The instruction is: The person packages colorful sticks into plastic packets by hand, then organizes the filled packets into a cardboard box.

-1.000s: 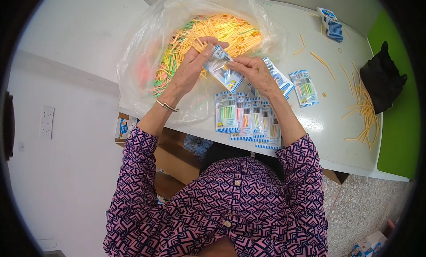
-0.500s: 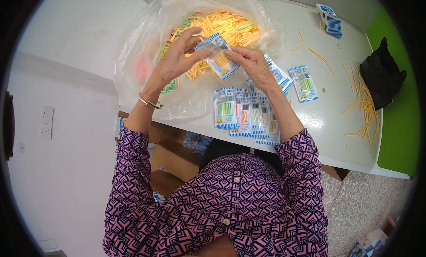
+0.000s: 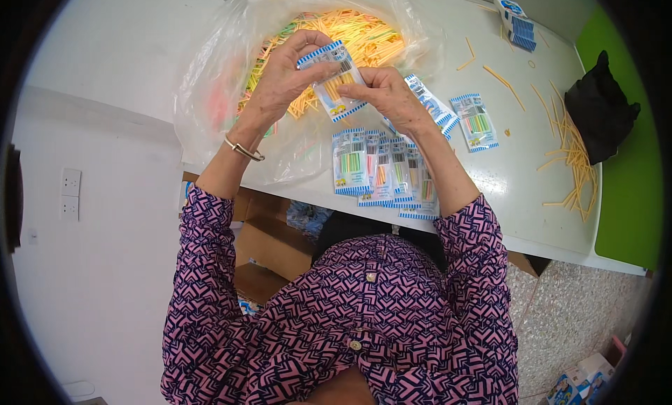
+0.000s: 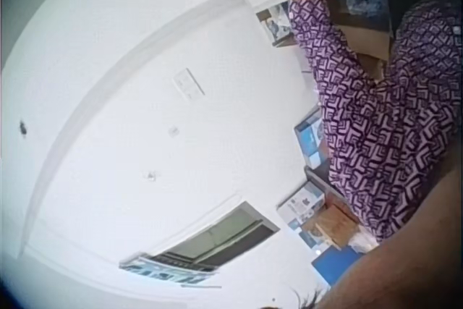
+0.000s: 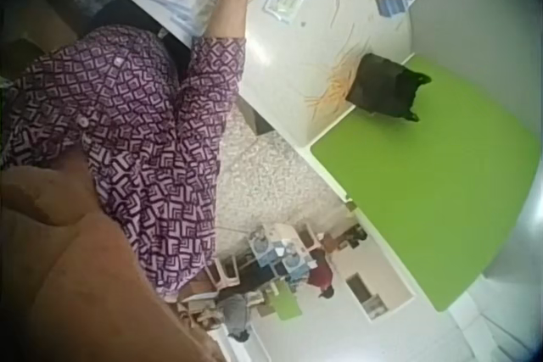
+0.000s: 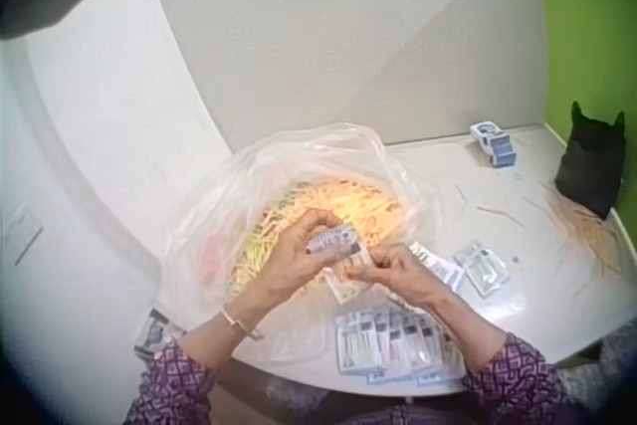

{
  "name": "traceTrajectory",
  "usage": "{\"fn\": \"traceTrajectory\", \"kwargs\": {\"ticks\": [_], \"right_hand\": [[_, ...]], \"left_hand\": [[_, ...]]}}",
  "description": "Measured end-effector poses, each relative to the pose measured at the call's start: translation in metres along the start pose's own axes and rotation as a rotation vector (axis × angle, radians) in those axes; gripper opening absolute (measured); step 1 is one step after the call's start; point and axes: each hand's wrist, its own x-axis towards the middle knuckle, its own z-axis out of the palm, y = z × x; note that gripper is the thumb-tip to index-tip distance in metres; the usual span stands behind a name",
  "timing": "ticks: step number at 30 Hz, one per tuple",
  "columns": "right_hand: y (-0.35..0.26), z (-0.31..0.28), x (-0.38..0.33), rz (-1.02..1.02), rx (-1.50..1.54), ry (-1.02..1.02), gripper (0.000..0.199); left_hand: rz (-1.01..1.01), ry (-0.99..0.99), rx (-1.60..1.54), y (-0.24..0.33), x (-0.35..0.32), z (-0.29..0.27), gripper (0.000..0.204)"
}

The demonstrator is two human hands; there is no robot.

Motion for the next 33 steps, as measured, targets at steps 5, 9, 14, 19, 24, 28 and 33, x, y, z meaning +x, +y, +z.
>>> {"fn": "traceTrajectory", "kwargs": {"ticks": [5,9,14,19,24,28,33], "right_hand": [[0.001,-0.005,-0.003,0.014,0.037,-0.005,0.030],[0.001,-0.002,-0.009,0.033,-0.054,-0.007,0.029],[0.003,-0.017,-0.012,0.085,-0.084,-0.054,0.031],[-0.005,-0.059,-0.030,-0.085,-0.349,0.203,0.030],[0.022,-0.082,-0.046,-0.046,-1.101,0.569,0.035],[0.032,-0.067,-0.049,0.084,-1.460,0.534,0.043],[0.041,-0.071,-0.042,0.118,-1.397,0.565,0.037]], "left_hand": [[-0.039,-0.017,-0.035,0.008,-0.004,0.008,0.035],[-0.052,-0.076,0.081,0.000,-0.005,0.010,0.036],[-0.090,-0.129,-0.058,0.001,-0.003,0.009,0.032],[-0.264,-0.302,-0.036,0.001,-0.025,0.003,0.034],[-0.147,-0.437,0.340,-0.045,-0.044,0.017,0.037],[0.130,-0.258,0.503,-0.038,-0.031,0.024,0.040],[0.153,-0.278,0.516,-0.036,-0.017,0.035,0.038]]}}
